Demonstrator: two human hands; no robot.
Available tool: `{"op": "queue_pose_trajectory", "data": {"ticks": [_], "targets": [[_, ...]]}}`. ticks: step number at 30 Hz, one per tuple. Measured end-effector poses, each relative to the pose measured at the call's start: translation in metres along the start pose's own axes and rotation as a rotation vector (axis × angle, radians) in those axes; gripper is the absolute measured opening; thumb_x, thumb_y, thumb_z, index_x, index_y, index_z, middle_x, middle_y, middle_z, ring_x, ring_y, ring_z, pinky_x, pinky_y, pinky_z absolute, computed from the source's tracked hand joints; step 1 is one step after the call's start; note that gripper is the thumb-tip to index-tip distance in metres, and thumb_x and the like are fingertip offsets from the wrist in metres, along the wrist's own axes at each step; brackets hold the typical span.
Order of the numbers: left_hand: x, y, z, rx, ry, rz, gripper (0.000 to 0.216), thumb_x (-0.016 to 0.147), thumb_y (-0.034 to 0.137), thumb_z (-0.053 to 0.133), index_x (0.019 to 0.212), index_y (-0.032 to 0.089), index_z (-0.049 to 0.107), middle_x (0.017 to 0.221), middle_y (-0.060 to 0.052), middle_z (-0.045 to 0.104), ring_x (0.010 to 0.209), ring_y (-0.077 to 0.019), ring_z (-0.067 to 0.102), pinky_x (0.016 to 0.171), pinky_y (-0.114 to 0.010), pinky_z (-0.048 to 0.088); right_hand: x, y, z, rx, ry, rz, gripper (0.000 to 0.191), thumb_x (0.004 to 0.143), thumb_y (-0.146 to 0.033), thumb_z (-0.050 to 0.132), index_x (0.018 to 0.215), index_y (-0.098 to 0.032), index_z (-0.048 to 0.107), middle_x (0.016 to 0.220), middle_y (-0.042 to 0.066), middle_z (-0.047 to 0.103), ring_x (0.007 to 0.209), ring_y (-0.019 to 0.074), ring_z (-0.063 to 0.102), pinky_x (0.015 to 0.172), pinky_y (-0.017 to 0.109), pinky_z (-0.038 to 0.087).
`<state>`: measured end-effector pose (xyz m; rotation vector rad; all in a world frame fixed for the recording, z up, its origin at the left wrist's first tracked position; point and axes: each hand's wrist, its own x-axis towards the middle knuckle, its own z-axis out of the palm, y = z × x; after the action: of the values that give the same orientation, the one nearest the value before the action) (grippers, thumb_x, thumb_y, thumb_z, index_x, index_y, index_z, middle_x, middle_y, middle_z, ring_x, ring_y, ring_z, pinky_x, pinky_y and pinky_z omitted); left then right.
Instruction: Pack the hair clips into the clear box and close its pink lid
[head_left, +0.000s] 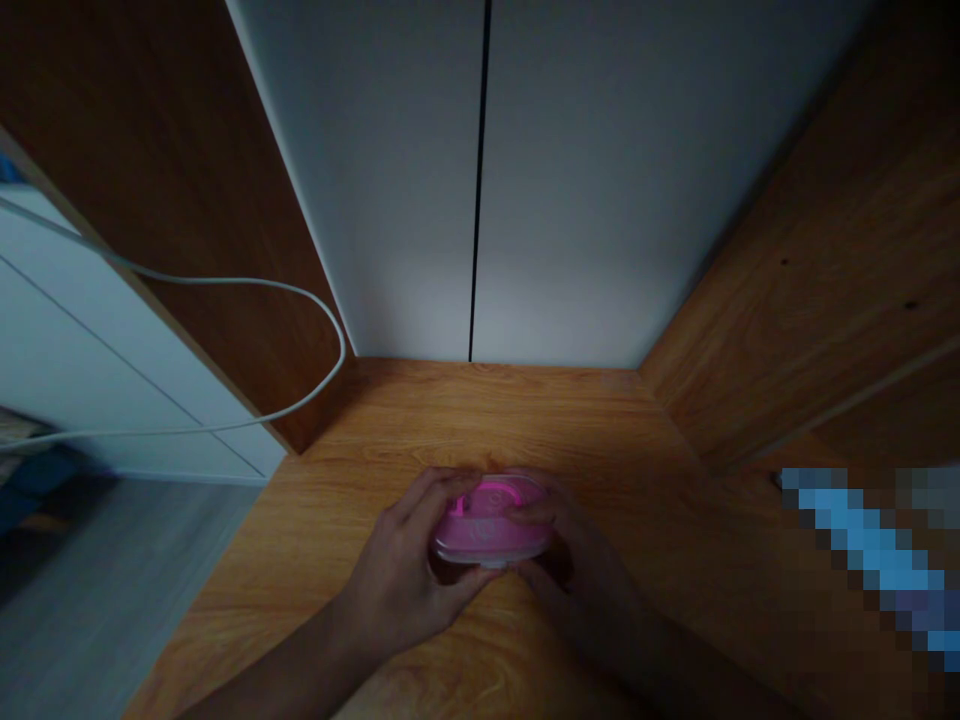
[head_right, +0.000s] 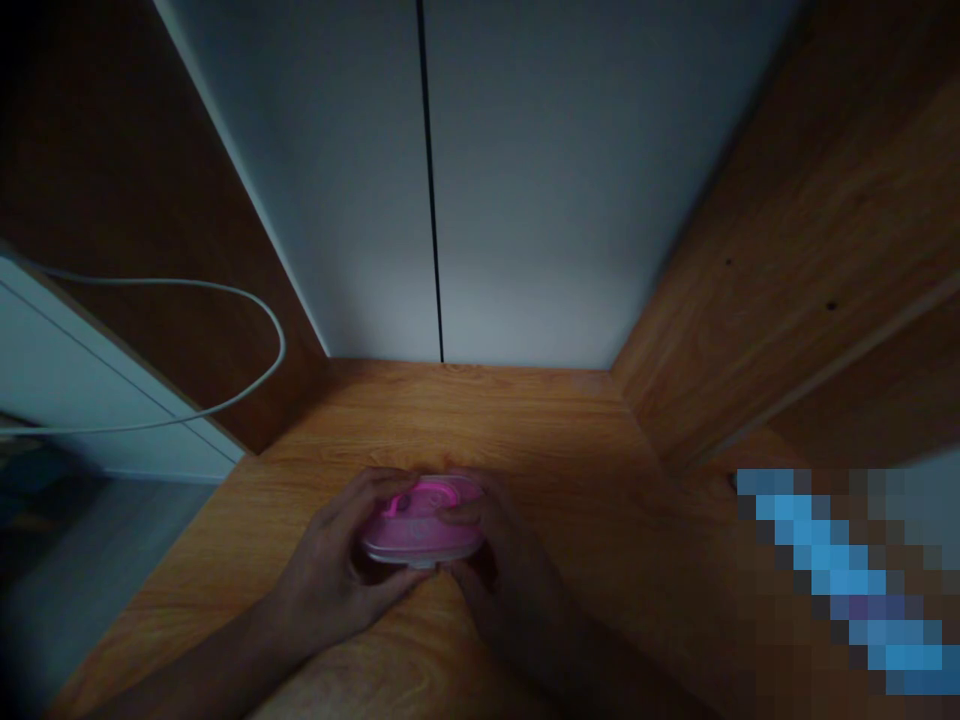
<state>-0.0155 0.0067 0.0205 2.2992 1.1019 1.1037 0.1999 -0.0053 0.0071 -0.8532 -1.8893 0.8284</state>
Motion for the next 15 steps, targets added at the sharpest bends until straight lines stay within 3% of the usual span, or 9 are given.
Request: {"op": "queue_pose_trajectory", "data": {"ticks": [15], "targets": [[-0.0009, 0.0018, 0.0019, -0.033, 0.034, 0.007, 0.054, 0.079, 0.031, 0.076, 0.126, 0.022, 0.051, 0.118, -0.011, 0.063, 0.108, -0.0251, 0.062, 0.09, -0.038, 0.056, -0.0004, 0.0012, -0.0014, -0.085, 0.008, -0.005, 0.039, 0.086, -0.009, 0.06, 0.118, -0.029, 0.049, 0.136, 0.009, 0.052, 0.131, 0.0252, 0.049, 0.106, 0.045, 0.047]]}}
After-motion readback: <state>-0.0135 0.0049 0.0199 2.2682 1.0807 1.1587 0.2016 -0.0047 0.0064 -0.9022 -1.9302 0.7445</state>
